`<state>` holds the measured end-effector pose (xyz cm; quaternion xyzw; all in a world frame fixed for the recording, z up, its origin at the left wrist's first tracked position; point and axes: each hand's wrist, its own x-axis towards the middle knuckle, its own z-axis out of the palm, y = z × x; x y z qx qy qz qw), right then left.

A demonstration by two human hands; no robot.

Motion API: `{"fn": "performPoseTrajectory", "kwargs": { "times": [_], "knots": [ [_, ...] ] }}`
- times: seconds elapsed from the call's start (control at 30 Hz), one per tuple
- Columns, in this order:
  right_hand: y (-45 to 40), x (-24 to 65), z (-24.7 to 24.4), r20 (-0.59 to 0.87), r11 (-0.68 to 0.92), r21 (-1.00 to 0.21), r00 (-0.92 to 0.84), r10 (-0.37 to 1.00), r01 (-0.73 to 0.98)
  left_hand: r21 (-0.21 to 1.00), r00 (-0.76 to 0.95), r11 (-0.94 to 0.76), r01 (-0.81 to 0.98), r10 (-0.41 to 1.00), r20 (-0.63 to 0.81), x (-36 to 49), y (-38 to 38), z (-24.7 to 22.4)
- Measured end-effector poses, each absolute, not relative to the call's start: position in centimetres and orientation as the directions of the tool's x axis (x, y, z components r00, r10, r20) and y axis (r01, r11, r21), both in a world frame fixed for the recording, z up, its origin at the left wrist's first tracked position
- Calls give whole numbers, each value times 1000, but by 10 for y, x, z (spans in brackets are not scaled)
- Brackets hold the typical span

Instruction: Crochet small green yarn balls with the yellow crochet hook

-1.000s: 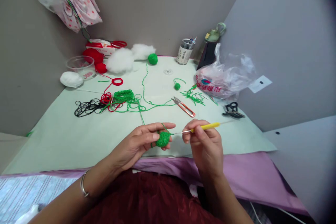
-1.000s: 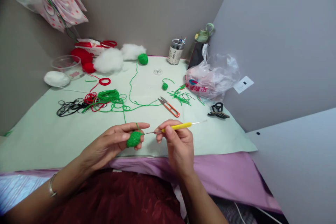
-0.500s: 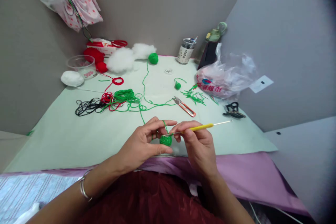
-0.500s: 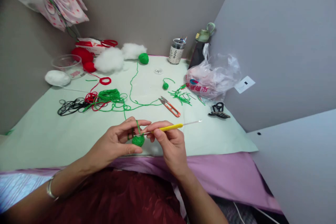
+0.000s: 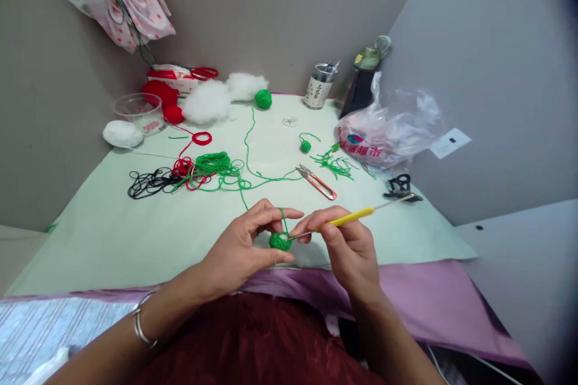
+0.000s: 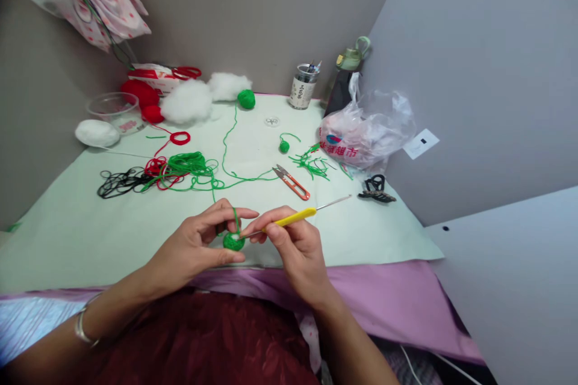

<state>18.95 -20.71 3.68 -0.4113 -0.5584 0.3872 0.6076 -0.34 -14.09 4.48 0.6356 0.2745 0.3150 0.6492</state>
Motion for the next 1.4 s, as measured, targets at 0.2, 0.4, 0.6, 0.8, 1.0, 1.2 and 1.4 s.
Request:
{"fn": "performPoseTrajectory", "kwargs": {
  "times": [0.2, 0.4, 0.6, 0.8, 1.0, 1.2, 1.4],
  "knots": [
    [-210, 192, 42, 377, 374, -924, 24, 926, 81, 999, 647, -49, -24, 761, 53, -4, -139, 47],
    [-212, 186, 45, 629, 606, -620, -147, 764, 499, 999, 566, -52, -15, 823, 51, 2, -144, 41],
    [-218, 178, 35, 798, 552, -83, -277, 536, 830, 984, 482, 63, -165, 876, 25, 6, -160, 38],
    [-220, 181, 21, 855, 637, -255, -138, 500, 728, 711, 684, 604, -361, 689, -239, 8, -163, 43],
    [-214, 179, 24, 712, 637, -692, 169, 682, 340, 681, 706, 637, -363, 665, -245, 9, -157, 43],
    [-215, 187, 25, 531, 522, -847, 227, 816, 104, 748, 678, 596, -292, 680, -278, 4, -150, 44],
    [-209, 192, 28, 303, 352, -909, 223, 926, -224, 747, 748, 597, -293, 630, -210, 1, -146, 41]
  ]
}}
